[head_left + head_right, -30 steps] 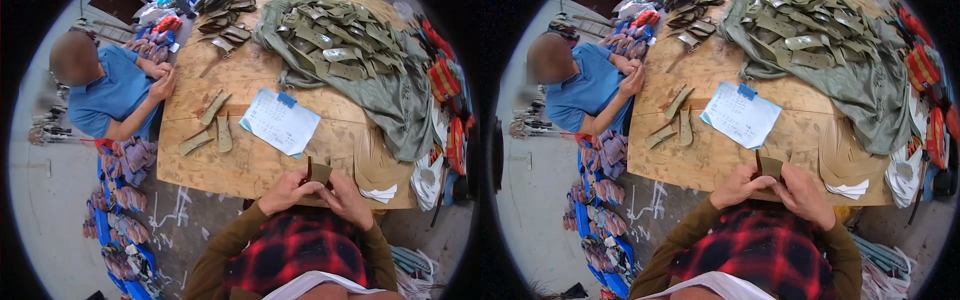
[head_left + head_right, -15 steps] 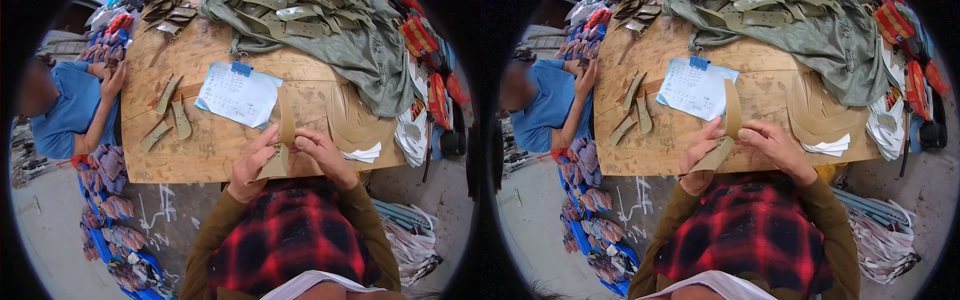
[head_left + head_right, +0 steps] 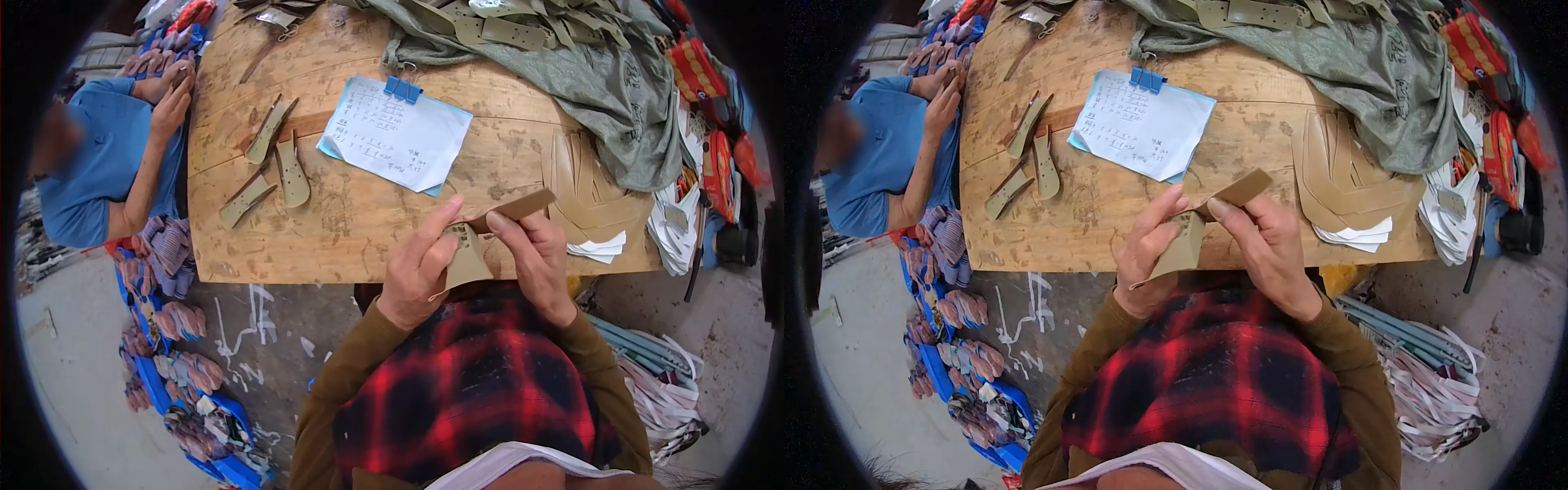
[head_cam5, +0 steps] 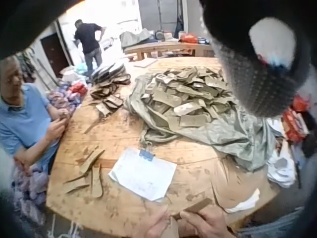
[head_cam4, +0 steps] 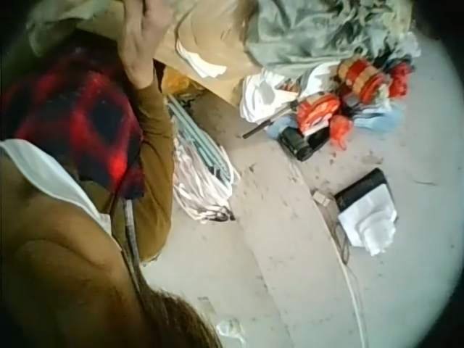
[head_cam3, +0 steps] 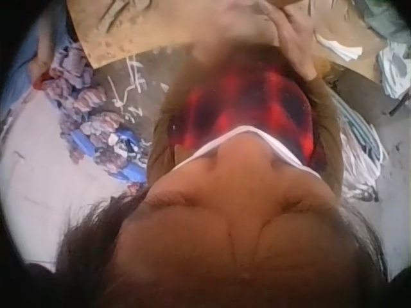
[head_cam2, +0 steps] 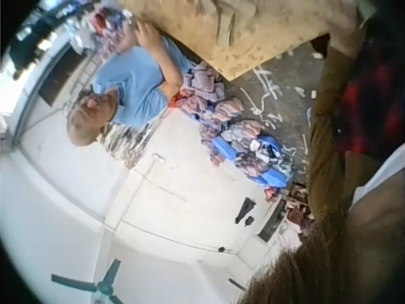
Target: The person assembles shoe components by hand at a wooden workbench. They pick up a cardboard template and a piece of green material, align them, and fold the material around the template. The person uses a hammer to tap the folded material, then places the finished piece on the table. This process is repeated with multiple units throughout the clip.
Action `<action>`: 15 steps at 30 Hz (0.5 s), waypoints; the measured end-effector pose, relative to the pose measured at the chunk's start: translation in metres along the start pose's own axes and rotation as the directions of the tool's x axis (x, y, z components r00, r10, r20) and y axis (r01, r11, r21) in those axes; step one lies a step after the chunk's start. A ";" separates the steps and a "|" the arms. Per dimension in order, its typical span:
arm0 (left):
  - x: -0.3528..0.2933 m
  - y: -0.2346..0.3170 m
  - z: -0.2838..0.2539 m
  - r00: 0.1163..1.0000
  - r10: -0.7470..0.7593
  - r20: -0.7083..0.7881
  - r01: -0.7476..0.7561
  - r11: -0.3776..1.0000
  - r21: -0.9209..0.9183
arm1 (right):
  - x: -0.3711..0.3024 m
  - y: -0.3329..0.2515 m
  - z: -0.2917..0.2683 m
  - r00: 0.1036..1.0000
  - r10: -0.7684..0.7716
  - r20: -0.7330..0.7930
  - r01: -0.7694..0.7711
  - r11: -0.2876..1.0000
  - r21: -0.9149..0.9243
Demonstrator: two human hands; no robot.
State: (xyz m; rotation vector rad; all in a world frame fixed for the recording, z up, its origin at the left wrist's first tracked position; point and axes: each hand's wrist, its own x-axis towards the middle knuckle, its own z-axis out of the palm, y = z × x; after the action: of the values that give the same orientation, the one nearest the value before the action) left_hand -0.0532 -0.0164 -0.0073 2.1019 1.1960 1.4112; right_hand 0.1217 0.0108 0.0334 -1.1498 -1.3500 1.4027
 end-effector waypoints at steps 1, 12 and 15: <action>0.000 0.000 0.003 1.000 -0.007 0.006 0.007 1.000 0.021 | -0.001 -0.001 0.001 1.000 -0.022 -0.014 0.022 0.999 -0.043; 0.002 0.005 0.020 0.990 -0.136 0.031 0.130 0.980 0.148 | -0.006 -0.005 0.008 0.995 0.016 -0.103 -0.024 0.997 -0.076; 0.001 0.004 0.022 0.988 -0.151 0.038 0.142 0.974 0.175 | -0.007 -0.001 0.008 0.991 0.056 -0.123 -0.050 0.997 0.052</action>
State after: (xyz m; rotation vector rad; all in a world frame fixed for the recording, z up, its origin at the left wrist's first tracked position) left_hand -0.0319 -0.0144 -0.0144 2.0968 1.4663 1.2208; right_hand 0.1150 0.0025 0.0347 -1.2277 -1.1998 1.3710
